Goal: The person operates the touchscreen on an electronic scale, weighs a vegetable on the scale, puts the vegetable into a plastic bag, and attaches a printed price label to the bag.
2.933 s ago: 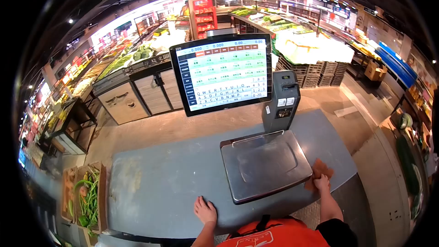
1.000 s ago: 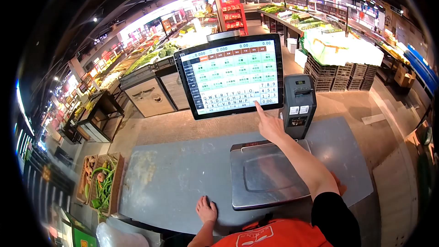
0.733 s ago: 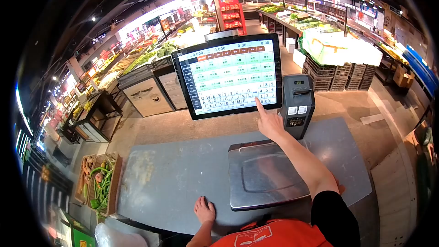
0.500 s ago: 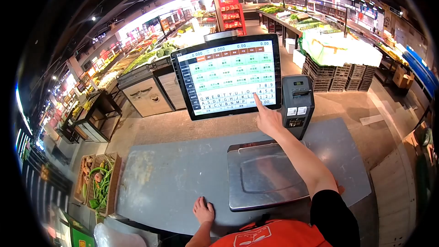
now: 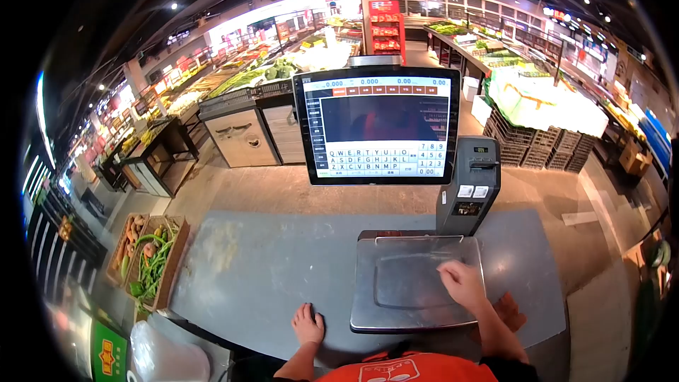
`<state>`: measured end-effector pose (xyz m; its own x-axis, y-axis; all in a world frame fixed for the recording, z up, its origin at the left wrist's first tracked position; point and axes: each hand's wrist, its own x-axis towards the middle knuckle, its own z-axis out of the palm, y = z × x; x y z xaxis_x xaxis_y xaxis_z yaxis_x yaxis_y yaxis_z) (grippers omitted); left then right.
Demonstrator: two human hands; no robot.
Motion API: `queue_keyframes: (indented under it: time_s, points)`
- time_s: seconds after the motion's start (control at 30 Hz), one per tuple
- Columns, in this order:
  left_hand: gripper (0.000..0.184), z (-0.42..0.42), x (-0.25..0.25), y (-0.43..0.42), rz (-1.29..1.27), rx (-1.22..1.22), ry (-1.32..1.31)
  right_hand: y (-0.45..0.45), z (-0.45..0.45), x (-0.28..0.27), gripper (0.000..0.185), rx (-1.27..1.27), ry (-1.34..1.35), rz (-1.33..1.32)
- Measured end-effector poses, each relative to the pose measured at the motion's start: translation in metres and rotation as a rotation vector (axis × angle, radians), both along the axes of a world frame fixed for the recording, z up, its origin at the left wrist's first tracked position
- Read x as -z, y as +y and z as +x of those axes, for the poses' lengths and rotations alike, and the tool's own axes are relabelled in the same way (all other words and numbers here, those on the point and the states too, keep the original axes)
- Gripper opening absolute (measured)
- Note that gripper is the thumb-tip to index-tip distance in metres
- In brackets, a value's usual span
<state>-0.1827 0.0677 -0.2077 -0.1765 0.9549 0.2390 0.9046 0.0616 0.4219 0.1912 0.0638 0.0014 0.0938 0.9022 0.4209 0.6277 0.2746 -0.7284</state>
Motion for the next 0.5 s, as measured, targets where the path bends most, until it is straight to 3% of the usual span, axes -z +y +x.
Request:
queue_keyframes:
  time_s: [0.13, 0.2, 0.27, 0.3, 0.4, 0.5]
  points:
    - [0.04, -0.001, 0.002, 0.0, 0.025, 0.001, 0.014, -0.06, 0.062, 0.052, 0.006, 0.388, 0.248, 0.042]
    - [0.04, -0.001, 0.0, -0.002, 0.005, -0.005, 0.009, -0.089, 0.108, 0.098, 0.009, 0.602, 0.059, 0.146]
    - [0.04, 0.001, -0.007, 0.0, -0.029, 0.001, -0.011, -0.127, 0.115, 0.097, 0.014, 0.763, 0.076, -0.188]
    - [0.04, 0.002, -0.007, -0.002, -0.023, -0.001, -0.008, -0.143, 0.118, 0.112, 0.02, 0.798, -0.047, -0.268]
    - [0.04, 0.001, -0.006, -0.001, 0.005, 0.007, 0.014, -0.194, 0.125, 0.203, 0.035, 0.745, -0.373, -0.4]
    - [0.041, 0.0, 0.002, 0.0, 0.026, 0.02, 0.032, -0.203, 0.076, 0.198, 0.053, 0.875, -0.541, -0.476]
